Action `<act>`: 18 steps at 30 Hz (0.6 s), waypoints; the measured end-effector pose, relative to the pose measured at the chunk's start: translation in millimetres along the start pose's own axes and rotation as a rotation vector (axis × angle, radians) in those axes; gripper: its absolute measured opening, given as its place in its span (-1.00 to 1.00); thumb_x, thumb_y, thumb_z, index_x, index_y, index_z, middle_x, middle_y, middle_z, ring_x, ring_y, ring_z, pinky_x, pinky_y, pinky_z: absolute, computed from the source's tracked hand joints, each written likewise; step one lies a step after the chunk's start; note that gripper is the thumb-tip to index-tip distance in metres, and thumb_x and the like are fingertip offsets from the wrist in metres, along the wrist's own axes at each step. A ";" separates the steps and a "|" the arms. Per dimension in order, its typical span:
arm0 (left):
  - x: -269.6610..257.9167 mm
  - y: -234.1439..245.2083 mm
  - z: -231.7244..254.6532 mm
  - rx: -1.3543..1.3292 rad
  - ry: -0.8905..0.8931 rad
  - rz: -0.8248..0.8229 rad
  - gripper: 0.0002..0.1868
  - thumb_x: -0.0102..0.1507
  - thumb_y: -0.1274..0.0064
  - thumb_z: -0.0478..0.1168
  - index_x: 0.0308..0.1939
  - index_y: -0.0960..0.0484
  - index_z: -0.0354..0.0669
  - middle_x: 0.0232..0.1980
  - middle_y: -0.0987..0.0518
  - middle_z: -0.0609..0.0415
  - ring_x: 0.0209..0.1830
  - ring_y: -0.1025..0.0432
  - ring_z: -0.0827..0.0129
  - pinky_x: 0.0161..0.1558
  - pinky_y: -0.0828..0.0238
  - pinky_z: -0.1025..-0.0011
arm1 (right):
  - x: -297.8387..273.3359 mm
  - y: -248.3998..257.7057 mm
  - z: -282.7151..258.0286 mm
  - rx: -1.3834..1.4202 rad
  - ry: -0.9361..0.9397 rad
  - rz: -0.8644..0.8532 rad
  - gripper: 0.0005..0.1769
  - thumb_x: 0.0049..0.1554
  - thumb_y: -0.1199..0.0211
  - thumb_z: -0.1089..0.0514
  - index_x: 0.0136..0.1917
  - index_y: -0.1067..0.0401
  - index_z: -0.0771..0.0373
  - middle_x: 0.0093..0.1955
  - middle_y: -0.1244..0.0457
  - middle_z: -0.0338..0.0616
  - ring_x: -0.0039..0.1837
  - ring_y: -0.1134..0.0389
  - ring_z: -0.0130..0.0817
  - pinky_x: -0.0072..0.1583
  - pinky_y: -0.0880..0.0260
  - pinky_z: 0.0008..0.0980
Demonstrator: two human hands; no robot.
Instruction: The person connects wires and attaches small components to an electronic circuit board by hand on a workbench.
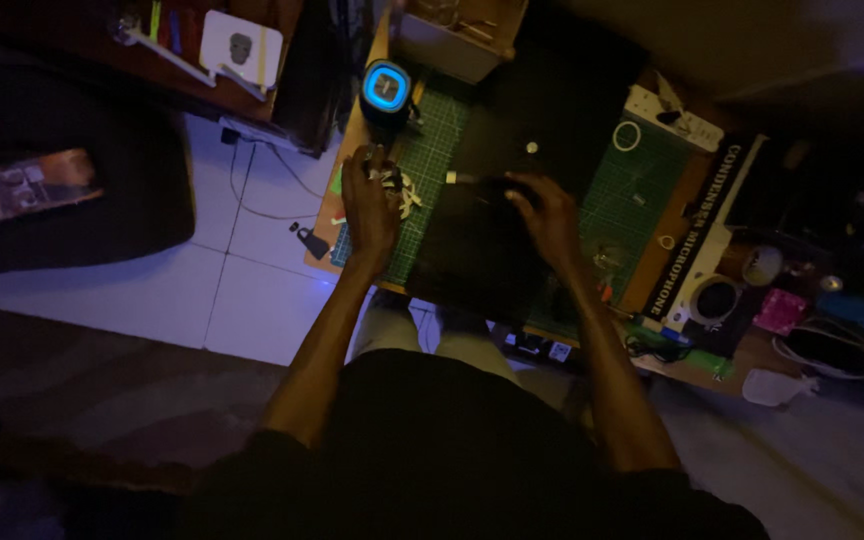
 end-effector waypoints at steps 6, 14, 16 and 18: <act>-19.0 -79.1 45.7 -0.819 0.364 -0.598 -0.02 0.07 -0.43 -0.08 0.44 -0.23 -0.27 0.31 -0.45 -0.22 0.18 -0.46 0.07 -0.07 -0.53 0.28 | 3.3 13.0 27.2 0.462 -0.330 -0.012 -0.67 0.37 -0.05 0.10 0.27 -0.47 0.28 0.16 -0.43 -0.07 0.17 -0.48 -0.28 0.13 -0.51 -0.33; -73.0 -183.1 38.0 -0.730 0.444 -0.474 -0.38 0.29 -0.27 0.04 0.24 -0.47 -0.31 -0.07 -0.71 -0.09 -0.09 -0.63 0.25 -0.05 -0.57 0.32 | -19.3 0.1 81.8 0.065 -0.241 -0.063 -0.61 0.28 -0.23 0.00 0.26 -0.52 0.25 0.07 -0.44 0.00 0.10 -0.50 -0.19 0.14 -0.48 -0.27; -77.5 -184.0 34.7 -0.649 0.486 -0.442 -0.44 0.29 -0.27 0.03 0.17 -0.52 -0.32 -0.12 -0.71 -0.10 -0.14 -0.62 0.23 -0.10 -0.56 0.31 | -32.8 -16.9 91.8 -0.075 -0.424 -0.202 -0.48 0.19 -0.30 -0.12 0.31 -0.46 0.19 0.06 -0.43 0.02 0.09 -0.49 -0.11 0.14 -0.48 -0.21; -77.9 -183.8 33.8 -0.619 0.633 -0.472 -0.45 0.23 -0.25 0.03 0.12 -0.56 -0.31 -0.15 -0.69 -0.11 -0.22 -0.62 0.23 -0.19 -0.56 0.32 | -48.6 -36.9 93.7 -0.122 -0.364 -0.207 -0.33 0.09 -0.41 -0.16 0.32 -0.39 0.24 0.10 -0.38 0.13 0.12 -0.44 0.05 0.14 -0.45 -0.10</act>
Point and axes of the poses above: each hand's wrist, its own x-axis towards the middle knuckle, its own y-axis out of the back of the hand, z = x × y, the point moved 2 cm from there along x, towards the middle knuckle
